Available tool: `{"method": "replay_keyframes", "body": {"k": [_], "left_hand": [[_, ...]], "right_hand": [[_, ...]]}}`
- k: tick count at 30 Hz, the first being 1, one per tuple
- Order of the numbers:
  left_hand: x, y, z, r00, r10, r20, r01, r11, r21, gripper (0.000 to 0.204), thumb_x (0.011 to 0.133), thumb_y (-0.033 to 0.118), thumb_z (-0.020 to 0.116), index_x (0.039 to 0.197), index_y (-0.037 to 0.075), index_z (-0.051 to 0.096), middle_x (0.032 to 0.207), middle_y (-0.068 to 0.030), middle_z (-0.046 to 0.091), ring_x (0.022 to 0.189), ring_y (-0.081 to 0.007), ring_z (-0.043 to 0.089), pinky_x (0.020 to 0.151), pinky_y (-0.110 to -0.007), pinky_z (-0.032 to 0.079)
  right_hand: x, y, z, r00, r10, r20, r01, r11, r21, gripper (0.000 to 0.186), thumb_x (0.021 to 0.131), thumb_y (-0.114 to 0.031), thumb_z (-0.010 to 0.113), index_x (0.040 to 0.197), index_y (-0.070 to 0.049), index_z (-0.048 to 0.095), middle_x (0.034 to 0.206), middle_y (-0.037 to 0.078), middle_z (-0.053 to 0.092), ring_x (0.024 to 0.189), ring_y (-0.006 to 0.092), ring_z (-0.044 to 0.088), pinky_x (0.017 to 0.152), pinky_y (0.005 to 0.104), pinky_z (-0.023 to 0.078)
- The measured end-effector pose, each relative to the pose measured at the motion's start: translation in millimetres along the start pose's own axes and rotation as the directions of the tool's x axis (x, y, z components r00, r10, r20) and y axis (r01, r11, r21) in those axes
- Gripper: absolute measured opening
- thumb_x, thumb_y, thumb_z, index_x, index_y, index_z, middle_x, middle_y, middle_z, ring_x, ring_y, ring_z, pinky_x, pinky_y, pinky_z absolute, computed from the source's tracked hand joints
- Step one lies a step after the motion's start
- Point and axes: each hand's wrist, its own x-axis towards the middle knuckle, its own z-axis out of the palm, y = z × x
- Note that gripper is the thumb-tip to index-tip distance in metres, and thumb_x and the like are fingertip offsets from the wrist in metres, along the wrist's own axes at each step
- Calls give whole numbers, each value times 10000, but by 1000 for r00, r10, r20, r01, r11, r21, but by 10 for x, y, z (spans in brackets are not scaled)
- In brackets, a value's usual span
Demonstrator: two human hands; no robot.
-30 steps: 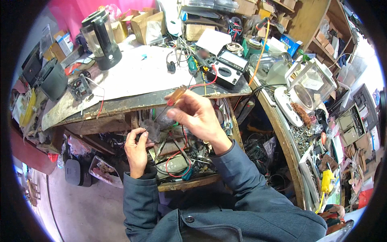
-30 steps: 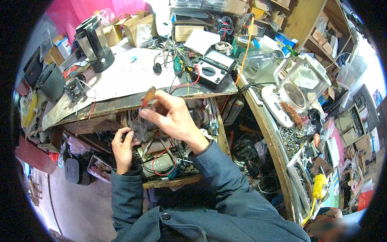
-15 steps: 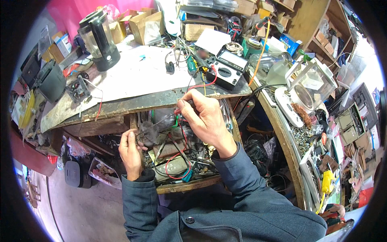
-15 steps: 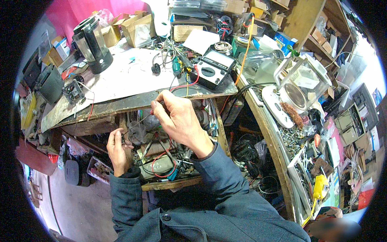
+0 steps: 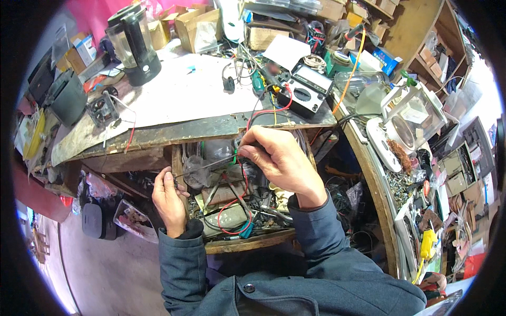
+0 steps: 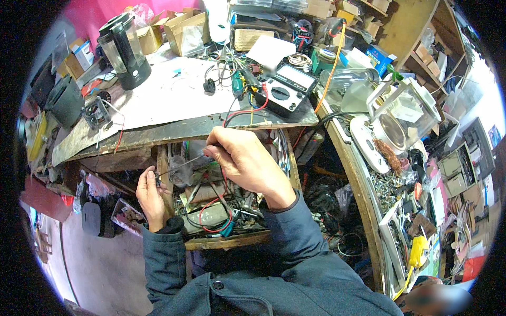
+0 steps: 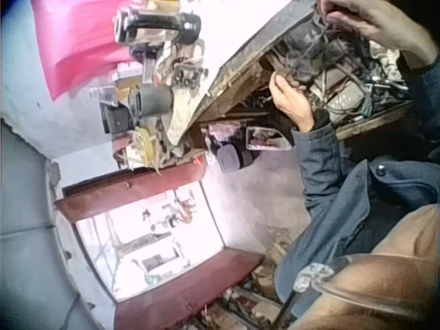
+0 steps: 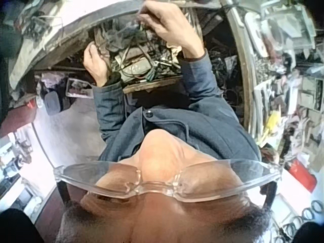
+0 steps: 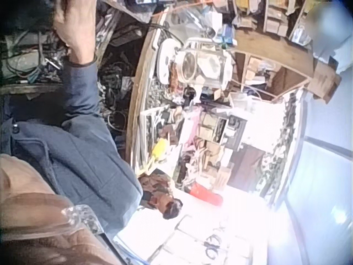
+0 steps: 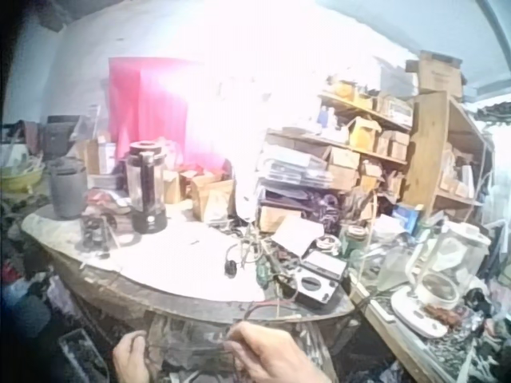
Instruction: The person manipulates a small black cylindrical electronic component with wires, using a screwdriver and pliers to adjust internal parts. They repeatedly open and close the component, insert and remove wires, and use tools to tighten or reposition elements inside.
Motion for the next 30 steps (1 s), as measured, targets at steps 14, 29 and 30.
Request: {"method": "replay_keyframes", "body": {"k": [14,29,30], "left_hand": [[-11,42,14,998,-41,47,44,997,-68,288,1086,262,520,1213,29,634,752,5,562,614,-61,535,515,-230,459],[-13,11,-9,999,-19,29,17,998,63,319,1087,284,508,1206,20,642,790,-6,596,617,-66,556,523,-238,490],[-21,18,9,999,-28,30,26,998,55,319,1087,283,510,1208,20,642,790,-5,595,614,-67,555,522,-237,488]], "right_hand": [[-9,112,-44,990,133,36,-134,990,50,127,1008,-111,613,964,8,618,761,100,569,699,151,517,656,310,454],[-11,68,-43,989,131,66,-132,991,11,113,973,-75,633,1060,-2,629,833,135,644,764,265,634,719,363,506],[-14,54,-52,983,175,63,-174,984,-24,115,987,-84,622,1070,-5,629,826,134,651,749,264,636,711,362,505]]}}
